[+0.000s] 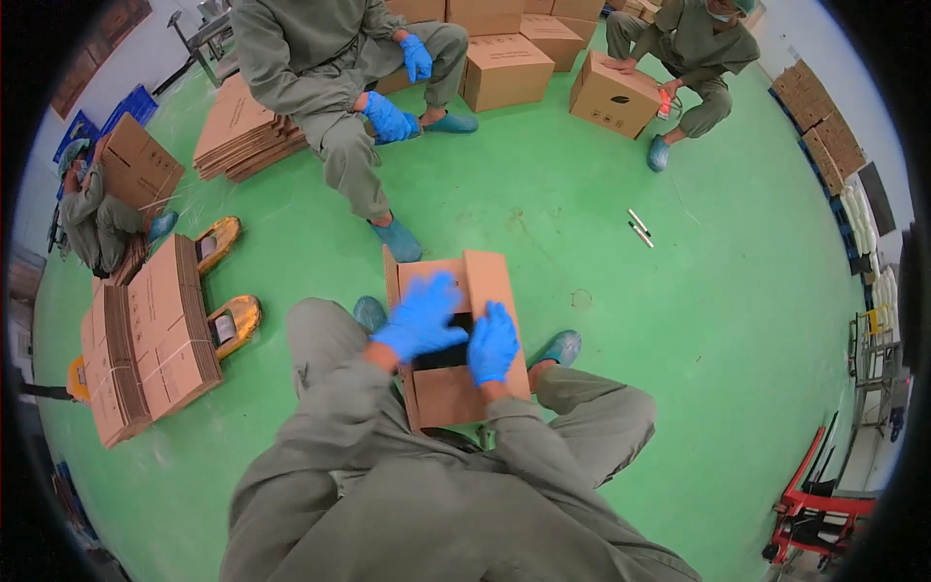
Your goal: Assemble cardboard boxes by folding flaps and stacking them.
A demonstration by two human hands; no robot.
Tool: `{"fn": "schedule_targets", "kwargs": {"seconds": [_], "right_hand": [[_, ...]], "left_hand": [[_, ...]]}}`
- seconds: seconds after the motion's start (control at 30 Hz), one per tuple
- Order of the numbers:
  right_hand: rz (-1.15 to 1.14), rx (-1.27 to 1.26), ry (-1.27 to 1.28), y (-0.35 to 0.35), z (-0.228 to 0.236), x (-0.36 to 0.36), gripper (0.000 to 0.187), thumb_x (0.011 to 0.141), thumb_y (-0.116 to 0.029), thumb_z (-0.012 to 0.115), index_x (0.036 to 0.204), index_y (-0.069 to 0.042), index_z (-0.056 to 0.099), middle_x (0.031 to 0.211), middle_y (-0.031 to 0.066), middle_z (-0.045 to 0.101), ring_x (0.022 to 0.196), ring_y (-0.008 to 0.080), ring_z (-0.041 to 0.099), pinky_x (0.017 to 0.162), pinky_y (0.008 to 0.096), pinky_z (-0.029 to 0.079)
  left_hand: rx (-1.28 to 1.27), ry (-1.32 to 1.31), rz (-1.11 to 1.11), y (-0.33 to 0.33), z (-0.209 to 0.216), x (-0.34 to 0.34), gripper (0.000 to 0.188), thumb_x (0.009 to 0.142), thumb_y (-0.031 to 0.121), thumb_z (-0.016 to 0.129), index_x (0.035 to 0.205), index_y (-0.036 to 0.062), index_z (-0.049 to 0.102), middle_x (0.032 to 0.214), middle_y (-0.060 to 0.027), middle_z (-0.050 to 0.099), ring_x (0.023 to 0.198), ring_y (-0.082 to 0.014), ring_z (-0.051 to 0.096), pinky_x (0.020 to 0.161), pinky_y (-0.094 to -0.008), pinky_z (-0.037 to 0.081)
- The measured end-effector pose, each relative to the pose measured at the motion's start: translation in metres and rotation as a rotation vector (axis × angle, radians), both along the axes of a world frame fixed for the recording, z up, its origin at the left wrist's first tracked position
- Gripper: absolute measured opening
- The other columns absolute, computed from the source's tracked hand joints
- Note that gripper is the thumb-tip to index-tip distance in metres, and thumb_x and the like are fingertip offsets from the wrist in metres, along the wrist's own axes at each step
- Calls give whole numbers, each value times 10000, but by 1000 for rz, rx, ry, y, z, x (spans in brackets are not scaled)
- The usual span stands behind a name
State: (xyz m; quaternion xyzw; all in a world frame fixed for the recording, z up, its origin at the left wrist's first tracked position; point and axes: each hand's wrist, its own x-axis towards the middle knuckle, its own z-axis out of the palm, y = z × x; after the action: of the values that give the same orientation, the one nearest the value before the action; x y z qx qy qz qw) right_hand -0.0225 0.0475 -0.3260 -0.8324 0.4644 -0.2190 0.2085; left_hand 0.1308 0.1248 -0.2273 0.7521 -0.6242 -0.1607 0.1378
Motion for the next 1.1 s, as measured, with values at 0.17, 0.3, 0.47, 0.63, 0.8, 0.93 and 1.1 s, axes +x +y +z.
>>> {"fn": "schedule_targets", "kwargs": {"seconds": [0.17, 0.3, 0.47, 0.63, 0.8, 0.93, 1.1], "right_hand": [[-33, -24, 82, 18, -3, 13, 479, 903, -297, 507, 1327, -76, 473, 1410, 157, 410, 1299, 313, 369, 1038, 494, 250], [51, 160, 3, 7, -14, 6, 487, 914, -292, 492, 1337, -52, 457, 1419, 168, 397, 1305, 319, 358, 1079, 452, 221], [208, 634, -439, -28, -33, -36, 360, 933, -206, 450, 1202, -1, 572, 1204, 207, 578, 1118, 329, 550, 941, 354, 436], [980, 927, 502, 18, -4, -63, 353, 927, -275, 454, 1166, -66, 609, 1142, 188, 618, 1058, 349, 578, 905, 406, 453], [1212, 741, 669, 83, -28, -39, 522, 927, -409, 456, 1308, -53, 487, 1289, 229, 523, 1197, 370, 493, 1008, 423, 382], [1000, 558, 549, -5, -64, -15, 610, 912, -386, 497, 1382, -19, 367, 1385, 223, 432, 1277, 366, 417, 1059, 407, 334], [421, -440, 393, -92, -13, -21, 472, 884, -336, 490, 1255, -46, 528, 1265, 207, 549, 1168, 359, 523, 990, 476, 391]], "left_hand": [[-29, 166, 797, 36, 2, 47, 853, 766, 447, 667, 1363, -63, 333, 1435, -294, 297, 1341, -407, 303, 1101, -430, 277], [-293, 244, 772, -39, -77, -38, 1032, 772, 545, 612, 1450, -68, 134, 1517, -267, 125, 1415, -385, 134, 1130, -510, 146], [-79, -38, 637, -66, -116, -48, 966, 795, 582, 530, 1479, 15, 151, 1530, -237, 122, 1435, -341, 101, 1086, -637, 61], [5, -33, 385, -67, -108, -38, 932, 793, 562, 550, 1479, 45, 188, 1546, -190, 118, 1443, -295, 91, 1073, -661, 63], [73, 538, 179, -67, -81, 21, 910, 795, 642, 529, 1464, 85, 263, 1506, -199, 244, 1386, -330, 267, 1127, -459, 228], [-238, 494, 126, -58, -17, -23, 771, 874, 546, 516, 1432, 49, 323, 1459, -177, 353, 1348, -307, 341, 1122, -384, 266], [-468, 779, 95, 48, 48, -20, 619, 911, 325, 576, 1420, 51, 353, 1419, -158, 418, 1300, -268, 416, 1087, -378, 321]]}}
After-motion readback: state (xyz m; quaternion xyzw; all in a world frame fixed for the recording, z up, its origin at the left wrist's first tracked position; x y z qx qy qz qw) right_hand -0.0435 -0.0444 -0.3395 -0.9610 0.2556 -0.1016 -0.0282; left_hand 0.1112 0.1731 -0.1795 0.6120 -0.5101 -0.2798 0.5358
